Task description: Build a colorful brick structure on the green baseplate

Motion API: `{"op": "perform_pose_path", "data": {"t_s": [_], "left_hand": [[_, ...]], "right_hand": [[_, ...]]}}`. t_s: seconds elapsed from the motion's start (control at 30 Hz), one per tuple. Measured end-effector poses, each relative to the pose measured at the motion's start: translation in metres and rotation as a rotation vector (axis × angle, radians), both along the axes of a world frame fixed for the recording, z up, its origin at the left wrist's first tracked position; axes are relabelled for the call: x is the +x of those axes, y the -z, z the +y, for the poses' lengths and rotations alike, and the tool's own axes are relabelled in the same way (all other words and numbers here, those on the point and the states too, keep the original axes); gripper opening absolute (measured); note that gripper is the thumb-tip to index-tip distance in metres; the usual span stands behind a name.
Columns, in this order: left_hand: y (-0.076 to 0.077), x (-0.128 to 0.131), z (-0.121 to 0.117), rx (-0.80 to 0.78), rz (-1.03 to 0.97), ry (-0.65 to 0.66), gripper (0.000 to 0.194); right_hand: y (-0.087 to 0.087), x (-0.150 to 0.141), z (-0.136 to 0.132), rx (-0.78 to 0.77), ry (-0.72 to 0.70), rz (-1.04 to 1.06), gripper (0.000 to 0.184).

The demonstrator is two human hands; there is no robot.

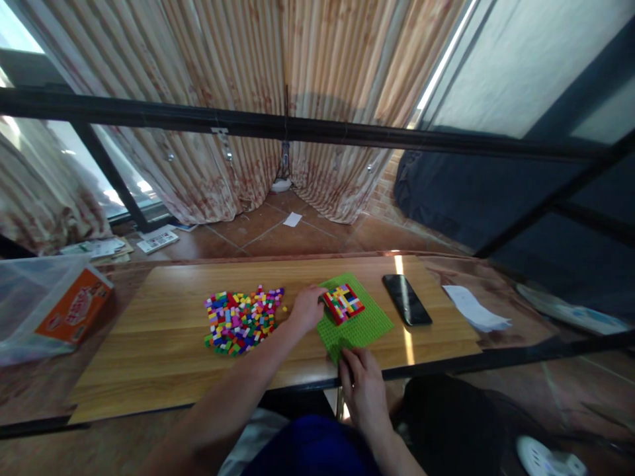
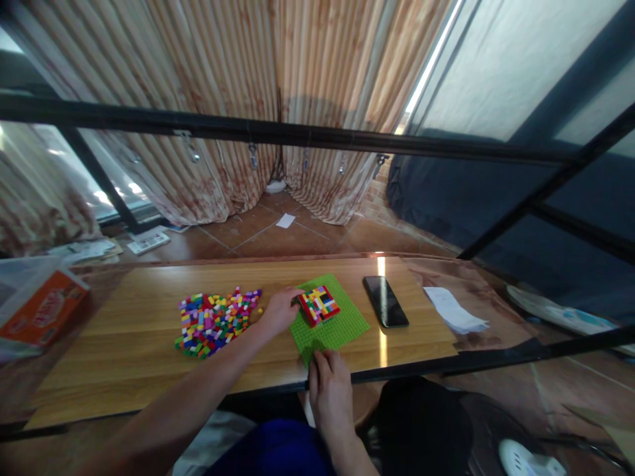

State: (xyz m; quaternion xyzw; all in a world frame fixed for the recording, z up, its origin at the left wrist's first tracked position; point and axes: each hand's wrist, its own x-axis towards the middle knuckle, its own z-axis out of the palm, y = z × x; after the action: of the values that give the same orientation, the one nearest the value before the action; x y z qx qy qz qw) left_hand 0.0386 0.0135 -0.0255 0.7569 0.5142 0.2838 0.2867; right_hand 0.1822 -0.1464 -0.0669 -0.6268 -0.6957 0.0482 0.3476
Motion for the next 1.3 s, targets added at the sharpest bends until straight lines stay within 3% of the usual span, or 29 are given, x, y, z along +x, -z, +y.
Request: {"op": "perform_pose_path", "data": {"t_s": [0.23, 0.43, 0.53, 0.63, 0.73, 0.8, 0.93, 1.07, 1.17, 1.3], "left_hand": [[-0.007, -0.013, -0.018, 0.031, -0.016, -0.137, 0.036], [-0.008, -0.066, -0.055, 0.088, -0.062, -0.223, 0.037], [-0.010, -0.096, -0.063, 0.086, -0.037, -0.303, 0.034], [-0.013, -0.108, -0.063, 0.092, 0.020, -0.317, 0.030], [-0.013, -0.100, -0.057, 0.120, 0.116, -0.267, 0.028], [-0.011, -0.090, -0.052, 0.117, 0.207, -0.209, 0.029], [-0.008, -0.078, -0.040, 0.060, 0.389, -0.097, 0.029], [-0.011, -0.076, -0.032, 0.029, 0.491, -0.061, 0.029], [-0.017, -0.069, -0.033, 0.040, 0.435, -0.059, 0.025], [-0.020, -0.048, -0.036, 0.028, 0.196, -0.061, 0.022]], "right_hand": [[-0.016, -0.044, 0.021, -0.085, -0.139, 0.071, 0.025], [-0.027, -0.060, 0.025, -0.136, -0.274, 0.200, 0.025], [-0.028, -0.041, 0.026, -0.047, -0.168, 0.285, 0.022], [-0.026, -0.007, 0.037, 0.040, 0.007, 0.321, 0.023], [-0.019, 0.025, 0.056, 0.079, 0.214, 0.206, 0.032], [-0.011, 0.037, 0.067, 0.071, 0.276, 0.121, 0.040], [0.005, 0.043, 0.076, 0.050, 0.254, -0.010, 0.042], [0.009, 0.041, 0.074, 0.056, 0.213, -0.038, 0.036], [0.008, 0.040, 0.073, 0.039, 0.217, -0.053, 0.036], [0.007, 0.039, 0.072, 0.023, 0.229, -0.068, 0.037]]}}
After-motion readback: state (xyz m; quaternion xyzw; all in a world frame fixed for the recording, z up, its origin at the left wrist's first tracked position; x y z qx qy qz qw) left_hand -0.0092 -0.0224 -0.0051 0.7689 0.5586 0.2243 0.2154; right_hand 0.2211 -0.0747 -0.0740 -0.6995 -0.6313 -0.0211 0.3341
